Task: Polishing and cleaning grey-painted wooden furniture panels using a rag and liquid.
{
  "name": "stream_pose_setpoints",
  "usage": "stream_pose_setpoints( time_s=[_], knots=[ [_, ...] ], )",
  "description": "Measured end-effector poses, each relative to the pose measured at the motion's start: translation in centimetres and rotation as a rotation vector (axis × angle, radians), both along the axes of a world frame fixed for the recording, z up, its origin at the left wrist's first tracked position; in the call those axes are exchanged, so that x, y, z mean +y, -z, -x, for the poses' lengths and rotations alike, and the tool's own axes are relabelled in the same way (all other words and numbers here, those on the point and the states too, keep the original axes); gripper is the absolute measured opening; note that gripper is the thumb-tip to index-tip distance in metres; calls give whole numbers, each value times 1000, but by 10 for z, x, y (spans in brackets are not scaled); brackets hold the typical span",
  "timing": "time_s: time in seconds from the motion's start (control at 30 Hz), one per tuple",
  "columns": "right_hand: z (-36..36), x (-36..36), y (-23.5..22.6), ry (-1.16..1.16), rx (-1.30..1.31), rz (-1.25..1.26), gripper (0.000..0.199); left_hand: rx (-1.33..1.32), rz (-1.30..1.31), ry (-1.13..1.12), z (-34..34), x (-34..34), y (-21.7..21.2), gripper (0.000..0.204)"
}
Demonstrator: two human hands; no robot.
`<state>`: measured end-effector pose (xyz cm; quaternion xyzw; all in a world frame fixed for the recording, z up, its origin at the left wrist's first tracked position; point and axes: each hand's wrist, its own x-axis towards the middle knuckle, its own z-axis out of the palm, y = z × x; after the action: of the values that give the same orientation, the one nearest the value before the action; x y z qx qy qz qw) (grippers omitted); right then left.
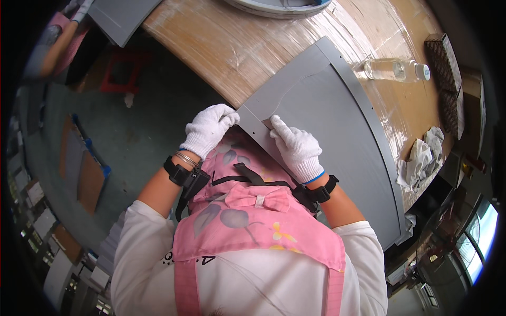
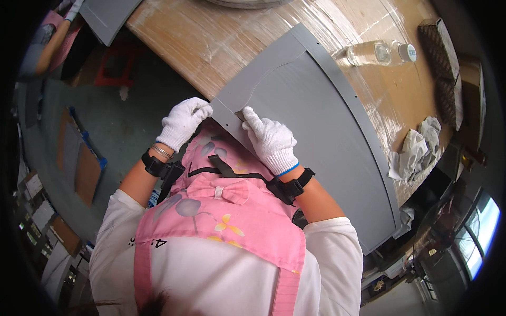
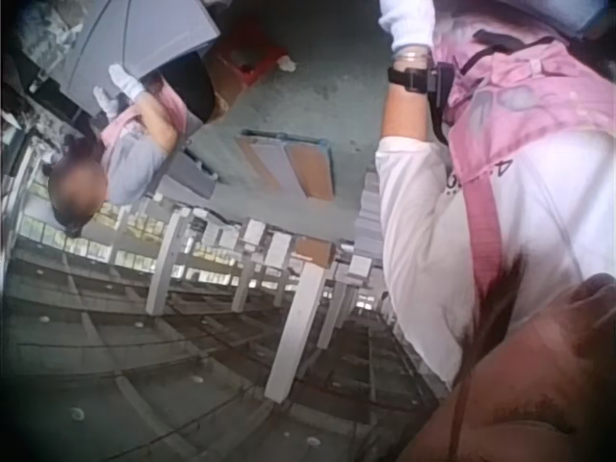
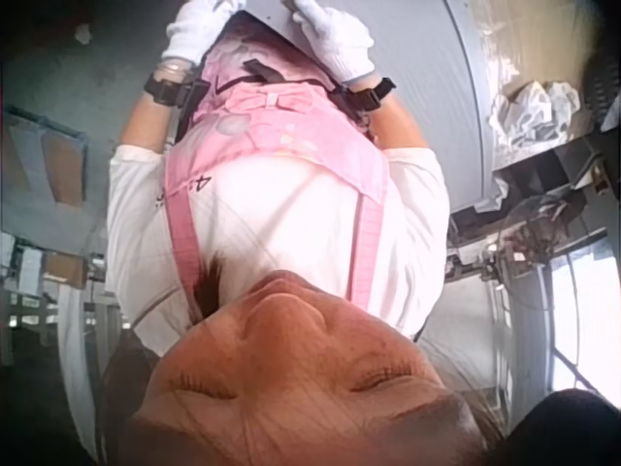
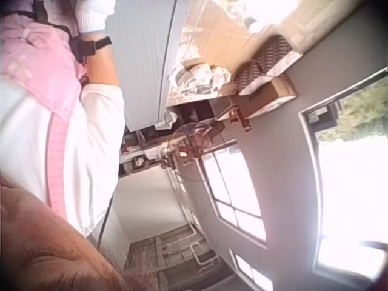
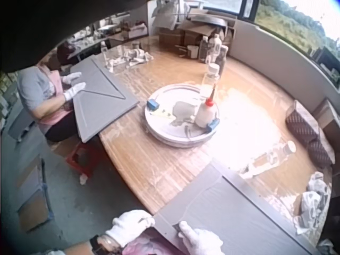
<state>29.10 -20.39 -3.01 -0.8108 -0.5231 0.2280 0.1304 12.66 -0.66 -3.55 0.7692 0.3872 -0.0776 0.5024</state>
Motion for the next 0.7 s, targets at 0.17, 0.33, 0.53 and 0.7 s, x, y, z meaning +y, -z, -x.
stream_pose_setpoints(
  time_s=[0.17,0.33,0.53,0.7],
  knots=[
    [-4,0,6,204,175,-219,41,-107,-622,249,-3,-10,-14,29],
    [-19,10,3,614,373,-201,39,-429,-716,864,1,-17,-10,50],
    [-28,0,-6,709,419,-191,25,315,-914,241,40,29,14,66],
    [-33,25,8,211,-113,-495,13,69,-682,149,56,18,19,63]
  ],
)
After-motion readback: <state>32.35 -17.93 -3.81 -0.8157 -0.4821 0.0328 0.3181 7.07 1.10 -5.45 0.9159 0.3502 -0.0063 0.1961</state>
